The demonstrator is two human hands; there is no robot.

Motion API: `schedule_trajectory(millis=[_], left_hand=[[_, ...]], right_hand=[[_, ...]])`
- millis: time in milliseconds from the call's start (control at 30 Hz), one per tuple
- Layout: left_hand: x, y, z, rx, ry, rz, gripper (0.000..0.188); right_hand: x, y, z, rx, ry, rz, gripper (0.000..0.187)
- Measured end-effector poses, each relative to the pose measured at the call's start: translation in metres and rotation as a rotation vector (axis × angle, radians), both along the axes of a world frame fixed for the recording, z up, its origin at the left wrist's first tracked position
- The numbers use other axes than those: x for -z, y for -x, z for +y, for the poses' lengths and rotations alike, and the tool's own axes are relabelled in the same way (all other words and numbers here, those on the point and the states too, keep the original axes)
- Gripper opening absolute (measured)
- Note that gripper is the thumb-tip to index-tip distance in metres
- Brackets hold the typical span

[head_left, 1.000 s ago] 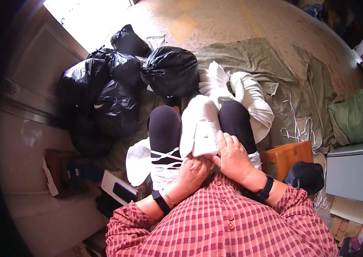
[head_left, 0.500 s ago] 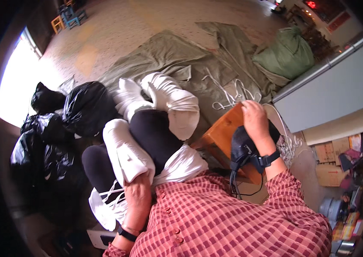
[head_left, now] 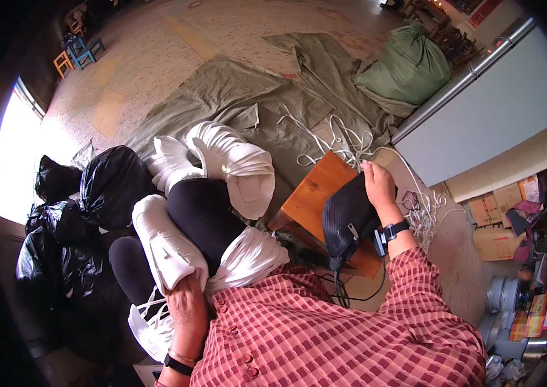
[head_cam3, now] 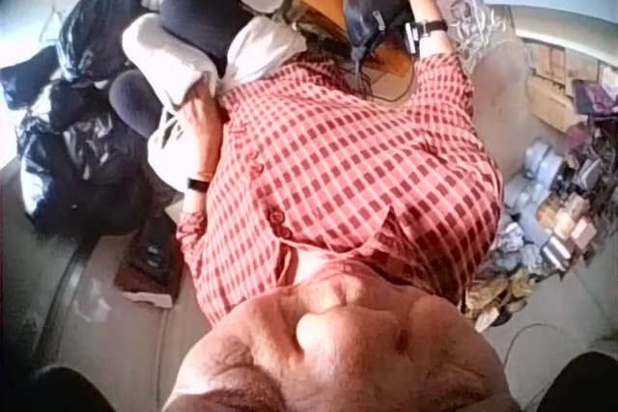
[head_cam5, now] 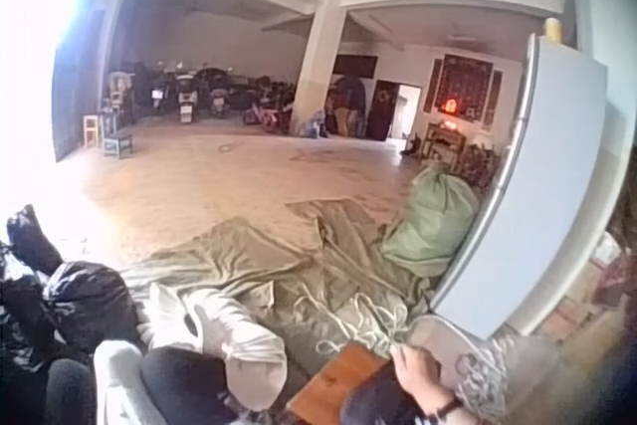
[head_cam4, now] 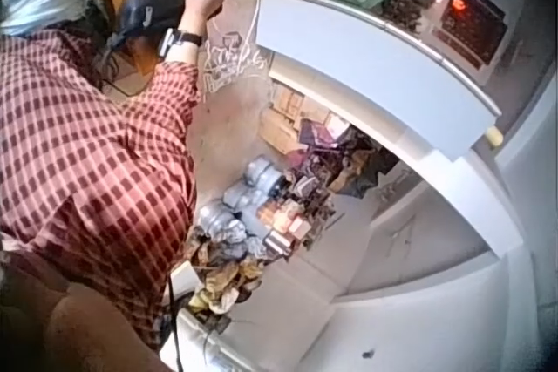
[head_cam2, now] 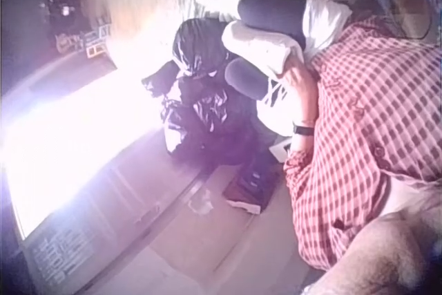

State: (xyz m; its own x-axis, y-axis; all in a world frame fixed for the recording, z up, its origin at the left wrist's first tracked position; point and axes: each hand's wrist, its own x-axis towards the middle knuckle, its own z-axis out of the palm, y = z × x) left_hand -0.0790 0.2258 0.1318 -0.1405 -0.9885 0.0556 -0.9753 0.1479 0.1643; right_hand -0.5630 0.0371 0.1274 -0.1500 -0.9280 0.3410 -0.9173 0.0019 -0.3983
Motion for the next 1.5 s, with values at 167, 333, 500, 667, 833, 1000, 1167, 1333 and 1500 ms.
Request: schedule_trajectory(millis=[167, 333, 500, 667, 833, 1000, 1167, 1333, 1500], left_hand=[[-0.002, 0.003, 0.001, 0.025, 0.09, 0.034, 0.039], [0.001, 0.004, -0.001, 0.032, 0.111, 0.018, 0.039], [0.001, 0.006, -0.004, -0.032, 0.016, 0.052, 0.037], [0.003, 0.0, -0.002, 0.005, 0.041, -0.013, 0.041], [0.013, -0.008, 0.005, 0.082, 0.071, 0.092, 0.043], [0.01, 0.003, -0.003, 0.026, 0.012, 0.122, 0.041], [-0.021, -0.006, 0.01, 0.209, 0.195, -0.055, 0.043], [-0.026, -0.024, 0.042, -0.164, 0.297, 0.223, 0.053], [-0.02, -0.032, 0.021, -0.296, 0.109, 0.132, 0.053]], right_hand=[[-0.009, -0.009, -0.006, -0.273, 0.091, 0.017, 0.029], [0.006, 0.013, -0.003, 0.404, -0.015, 0.37, 0.035], [0.008, 0.021, -0.002, 0.305, -0.058, 0.149, 0.044], [0.008, 0.009, -0.004, 0.375, -0.024, 0.269, 0.041], [-0.02, -0.019, -0.006, 0.18, -0.113, 0.64, 0.031], [-0.091, -0.161, 0.014, -0.479, -0.082, 0.096, 0.021], [-0.072, -0.291, 0.067, -1.096, -0.336, -0.176, 0.055], [-0.045, -0.334, 0.075, -1.13, -0.389, 0.232, 0.084], [-0.023, -0.348, 0.068, -1.066, -0.286, 0.208, 0.087]])
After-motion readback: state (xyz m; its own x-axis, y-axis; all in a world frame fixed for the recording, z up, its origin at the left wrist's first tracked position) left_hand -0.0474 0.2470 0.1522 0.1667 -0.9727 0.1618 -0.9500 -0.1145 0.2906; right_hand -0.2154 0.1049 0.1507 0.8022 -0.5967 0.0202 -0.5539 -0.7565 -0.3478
